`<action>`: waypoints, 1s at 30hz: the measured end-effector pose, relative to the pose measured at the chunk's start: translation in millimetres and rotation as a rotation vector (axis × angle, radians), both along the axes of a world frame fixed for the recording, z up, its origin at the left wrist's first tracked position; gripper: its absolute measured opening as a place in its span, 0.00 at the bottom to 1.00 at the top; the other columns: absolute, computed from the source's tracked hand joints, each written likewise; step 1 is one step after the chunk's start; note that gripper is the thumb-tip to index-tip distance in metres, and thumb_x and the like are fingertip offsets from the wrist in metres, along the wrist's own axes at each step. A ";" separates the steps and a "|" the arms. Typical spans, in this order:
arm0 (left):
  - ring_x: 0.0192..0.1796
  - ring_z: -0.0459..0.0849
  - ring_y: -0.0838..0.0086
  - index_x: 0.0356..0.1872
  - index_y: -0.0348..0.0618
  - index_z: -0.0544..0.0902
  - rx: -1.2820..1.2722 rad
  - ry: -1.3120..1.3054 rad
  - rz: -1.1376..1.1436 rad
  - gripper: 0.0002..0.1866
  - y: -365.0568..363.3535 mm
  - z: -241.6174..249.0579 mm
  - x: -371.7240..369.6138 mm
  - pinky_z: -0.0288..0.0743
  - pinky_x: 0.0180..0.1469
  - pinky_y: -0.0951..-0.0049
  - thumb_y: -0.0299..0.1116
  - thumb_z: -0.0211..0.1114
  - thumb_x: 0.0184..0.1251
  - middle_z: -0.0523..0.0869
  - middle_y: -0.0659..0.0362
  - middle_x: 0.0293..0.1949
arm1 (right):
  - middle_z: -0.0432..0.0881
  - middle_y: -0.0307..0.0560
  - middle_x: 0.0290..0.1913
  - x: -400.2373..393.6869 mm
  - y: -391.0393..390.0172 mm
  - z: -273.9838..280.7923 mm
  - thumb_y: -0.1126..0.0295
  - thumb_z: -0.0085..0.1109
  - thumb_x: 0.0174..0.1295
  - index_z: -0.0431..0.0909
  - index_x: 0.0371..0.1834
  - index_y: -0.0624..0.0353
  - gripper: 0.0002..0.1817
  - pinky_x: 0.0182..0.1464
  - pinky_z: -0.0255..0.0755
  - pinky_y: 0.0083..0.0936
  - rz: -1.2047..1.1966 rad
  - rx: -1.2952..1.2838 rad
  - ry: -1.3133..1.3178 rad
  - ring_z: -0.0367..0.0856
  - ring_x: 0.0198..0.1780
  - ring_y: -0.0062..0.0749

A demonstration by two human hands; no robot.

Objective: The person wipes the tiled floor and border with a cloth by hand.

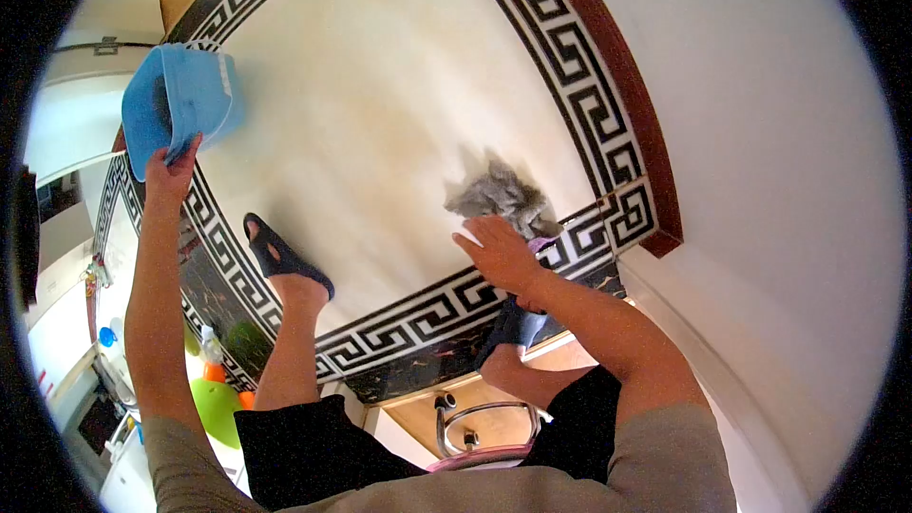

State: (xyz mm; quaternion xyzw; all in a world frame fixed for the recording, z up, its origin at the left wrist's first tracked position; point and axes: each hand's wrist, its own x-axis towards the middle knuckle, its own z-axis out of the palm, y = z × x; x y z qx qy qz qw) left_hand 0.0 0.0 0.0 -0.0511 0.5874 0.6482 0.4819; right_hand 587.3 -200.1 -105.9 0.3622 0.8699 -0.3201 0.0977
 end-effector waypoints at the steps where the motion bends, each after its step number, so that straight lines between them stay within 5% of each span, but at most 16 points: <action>1: 0.66 0.70 0.39 0.58 0.15 0.62 -0.004 0.039 -0.011 0.22 1.8 2.2 -4.3 0.73 0.64 0.36 0.25 0.42 0.67 0.68 0.31 0.64 | 0.52 0.51 0.79 5.5 -2.1 0.8 0.64 0.52 0.69 0.63 0.74 0.48 0.29 0.78 0.44 0.47 -0.001 0.084 -0.004 0.47 0.79 0.48; 3: 0.66 0.70 0.39 0.58 0.15 0.63 -0.098 0.027 -0.010 0.22 18.1 -11.5 -12.2 0.73 0.64 0.36 0.24 0.41 0.66 0.68 0.31 0.64 | 0.50 0.50 0.79 19.8 -3.1 25.3 0.62 0.51 0.70 0.61 0.75 0.48 0.29 0.78 0.41 0.48 -0.018 0.088 -0.070 0.46 0.80 0.45; 10: 0.68 0.67 0.42 0.59 0.18 0.65 -0.102 0.089 0.012 0.21 75.0 -22.5 -36.4 0.70 0.68 0.41 0.24 0.41 0.69 0.67 0.34 0.66 | 0.46 0.47 0.81 22.3 38.6 -19.5 0.53 0.50 0.69 0.56 0.78 0.47 0.34 0.78 0.34 0.52 -0.095 0.234 -0.160 0.43 0.81 0.39; 14: 0.67 0.68 0.43 0.61 0.18 0.63 -0.050 0.070 -0.080 0.22 76.9 -30.8 -51.9 0.69 0.69 0.44 0.26 0.43 0.71 0.68 0.34 0.65 | 0.46 0.44 0.81 15.3 38.5 -19.6 0.54 0.49 0.70 0.55 0.78 0.48 0.34 0.79 0.33 0.52 -0.158 0.001 -0.116 0.43 0.81 0.36; 17: 0.68 0.68 0.43 0.66 0.19 0.59 -0.053 0.131 -0.121 0.26 81.3 -16.6 -38.7 0.66 0.72 0.43 0.28 0.43 0.72 0.67 0.35 0.66 | 0.44 0.43 0.82 -23.5 19.9 -41.3 0.55 0.47 0.71 0.53 0.79 0.49 0.34 0.79 0.26 0.51 0.057 -0.309 0.014 0.38 0.82 0.36; 20: 0.67 0.72 0.47 0.66 0.22 0.61 -0.029 -0.116 -0.172 0.28 57.5 -8.1 -25.5 0.67 0.72 0.51 0.39 0.47 0.77 0.71 0.35 0.64 | 0.43 0.40 0.82 -101.3 0.1 -70.9 0.57 0.43 0.73 0.49 0.80 0.48 0.33 0.80 0.24 0.49 0.108 0.064 0.356 0.36 0.82 0.32; 25: 0.47 0.87 0.60 0.63 0.36 0.69 -0.436 0.146 -0.757 0.24 32.2 35.6 100.3 0.81 0.56 0.63 0.45 0.51 0.78 0.84 0.43 0.51 | 0.48 0.42 0.81 -210.5 134.8 -59.7 0.54 0.40 0.74 0.58 0.76 0.48 0.29 0.78 0.29 0.55 -0.224 0.217 0.263 0.45 0.80 0.34; 29: 0.57 0.82 0.61 0.64 0.35 0.72 -0.063 0.540 -1.114 0.25 121.7 -43.9 120.3 0.75 0.62 0.66 0.45 0.52 0.78 0.81 0.43 0.56 | 0.47 0.42 0.81 -197.9 230.1 -62.3 0.53 0.35 0.75 0.57 0.77 0.47 0.29 0.78 0.33 0.57 -0.421 0.256 0.038 0.44 0.81 0.37; 30: 0.61 0.79 0.59 0.65 0.34 0.71 -0.002 0.926 -1.216 0.26 161.6 -74.6 122.4 0.71 0.65 0.65 0.45 0.53 0.78 0.79 0.43 0.59 | 0.47 0.42 0.81 -178.8 243.8 -57.0 0.52 0.37 0.75 0.57 0.77 0.46 0.29 0.77 0.33 0.58 -0.507 0.268 -0.003 0.43 0.81 0.37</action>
